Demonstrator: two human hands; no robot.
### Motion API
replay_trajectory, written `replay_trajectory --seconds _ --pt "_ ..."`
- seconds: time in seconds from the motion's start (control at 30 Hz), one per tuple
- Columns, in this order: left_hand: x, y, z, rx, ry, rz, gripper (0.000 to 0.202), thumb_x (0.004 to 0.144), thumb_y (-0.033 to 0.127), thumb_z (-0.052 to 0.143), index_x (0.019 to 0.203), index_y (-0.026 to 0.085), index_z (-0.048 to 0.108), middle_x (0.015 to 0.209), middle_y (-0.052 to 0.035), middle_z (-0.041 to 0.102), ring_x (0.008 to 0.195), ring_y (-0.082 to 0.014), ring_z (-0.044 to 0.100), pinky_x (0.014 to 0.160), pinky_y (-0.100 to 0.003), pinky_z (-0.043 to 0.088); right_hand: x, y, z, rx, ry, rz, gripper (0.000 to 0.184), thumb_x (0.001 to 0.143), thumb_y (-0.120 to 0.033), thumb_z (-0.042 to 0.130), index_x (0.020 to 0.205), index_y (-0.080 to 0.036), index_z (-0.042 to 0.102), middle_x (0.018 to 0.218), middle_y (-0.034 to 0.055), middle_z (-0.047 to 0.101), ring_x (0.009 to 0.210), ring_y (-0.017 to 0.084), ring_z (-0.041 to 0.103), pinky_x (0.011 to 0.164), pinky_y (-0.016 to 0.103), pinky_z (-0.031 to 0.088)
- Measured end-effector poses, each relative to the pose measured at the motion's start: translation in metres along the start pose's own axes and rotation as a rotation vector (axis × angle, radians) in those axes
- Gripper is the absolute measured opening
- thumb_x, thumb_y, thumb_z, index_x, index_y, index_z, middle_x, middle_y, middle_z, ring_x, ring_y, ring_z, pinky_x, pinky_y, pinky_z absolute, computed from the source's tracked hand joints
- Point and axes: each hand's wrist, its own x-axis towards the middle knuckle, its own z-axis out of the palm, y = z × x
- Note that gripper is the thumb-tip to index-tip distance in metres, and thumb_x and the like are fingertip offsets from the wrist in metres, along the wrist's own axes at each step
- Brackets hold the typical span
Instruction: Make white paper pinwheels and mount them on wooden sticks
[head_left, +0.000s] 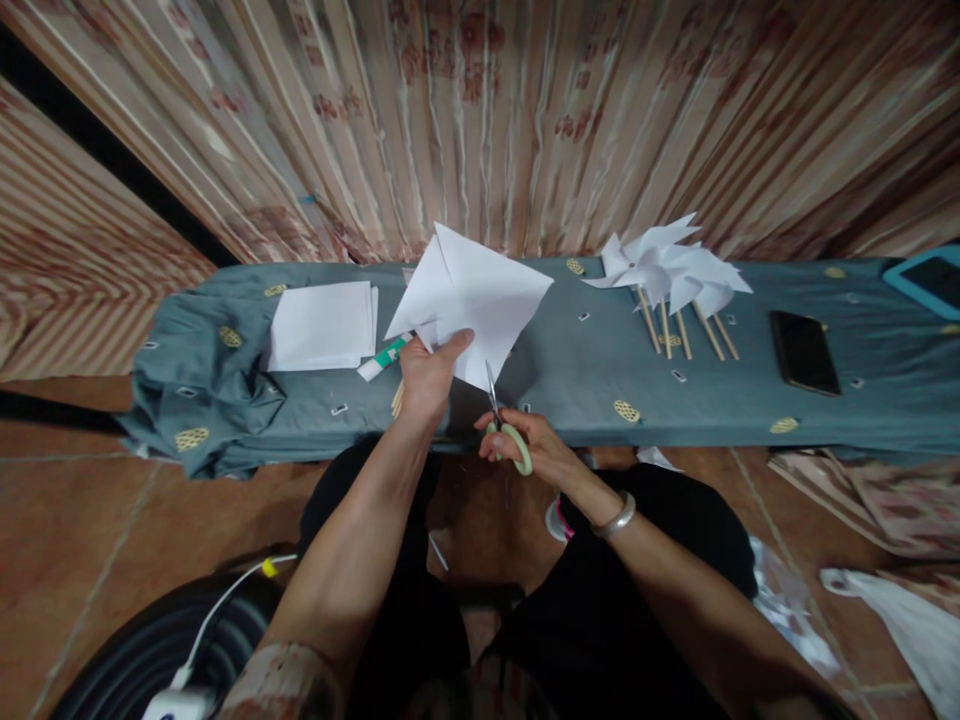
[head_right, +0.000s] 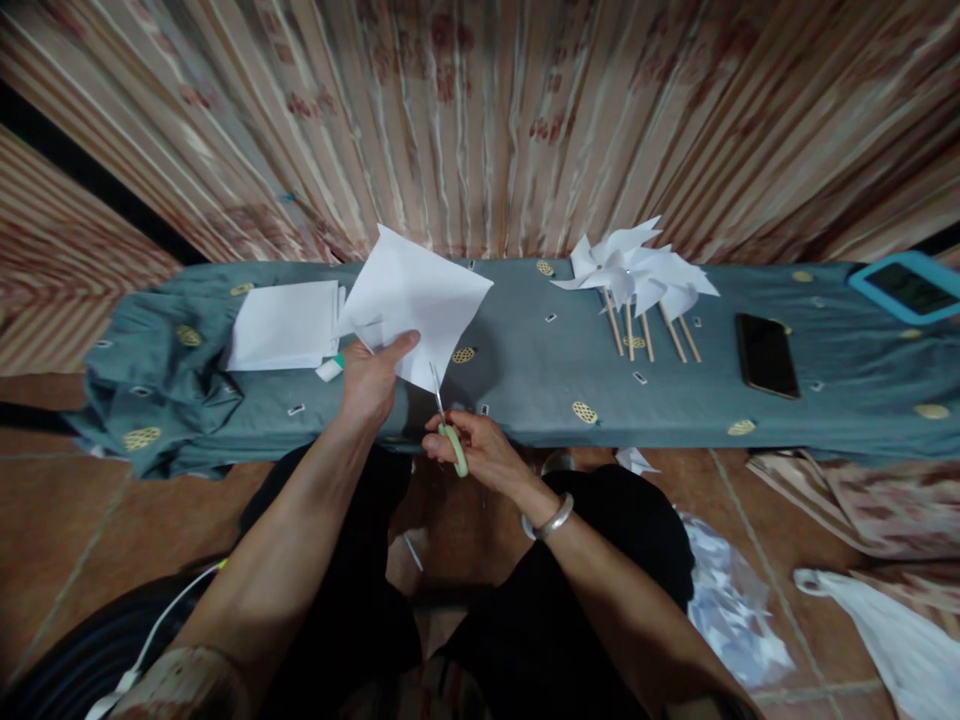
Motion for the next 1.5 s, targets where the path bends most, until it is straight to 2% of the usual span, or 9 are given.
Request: replay_trajectory --seconds 0.53,0.87,1.27,1.5 --pt "-0.0038 0.0021 0.0003 0.038 -0.017 -0.017 0.03 0.055 0.027 0.082 0.079 0.013 0.071 0.086 -0.0087 0.073 0.083 -0.0242 0.067 0.085 -0.042 0.053 0.0005 -0.0001 -0.0007 -0.034 0.022 0.009 0.053 0.073 -0.064 0.066 0.097 -0.017 0.064 0.075 0.002 0.066 0.065 0.012 0.06 0.064 0.026 0.049" --pt "-0.0012 0.0006 0.0003 0.018 -0.008 -0.012 0.029 0.053 0.027 0.083 0.075 0.014 0.069 0.082 -0.0078 0.071 0.084 -0.0254 0.068 0.085 -0.043 0.053 0.0021 0.0018 0.0005 -0.023 0.044 0.007 0.048 0.072 -0.06 0.069 0.095 -0.018 0.065 0.071 0.0008 0.065 0.062 0.012 0.059 0.06 0.024 0.048" --pt "-0.0001 0.0014 -0.0012 0.04 0.014 -0.02 0.027 0.052 0.026 0.081 0.074 0.014 0.07 0.079 -0.0052 0.073 0.075 -0.0201 0.066 0.08 -0.037 0.054 0.0036 0.0027 0.0032 0.053 0.063 0.042 0.047 0.066 -0.057 0.075 0.09 -0.018 0.065 0.065 -0.0014 0.064 0.057 0.01 0.057 0.053 0.022 0.045" --pt "-0.0004 0.0031 -0.0007 0.018 0.015 -0.014 0.027 0.052 0.026 0.082 0.073 0.014 0.071 0.078 -0.0052 0.072 0.074 -0.0197 0.066 0.081 -0.038 0.054 0.0039 0.002 0.0048 0.095 0.088 0.057 0.046 0.062 -0.055 0.079 0.087 -0.018 0.065 0.062 -0.0029 0.064 0.053 0.009 0.057 0.052 0.021 0.046"
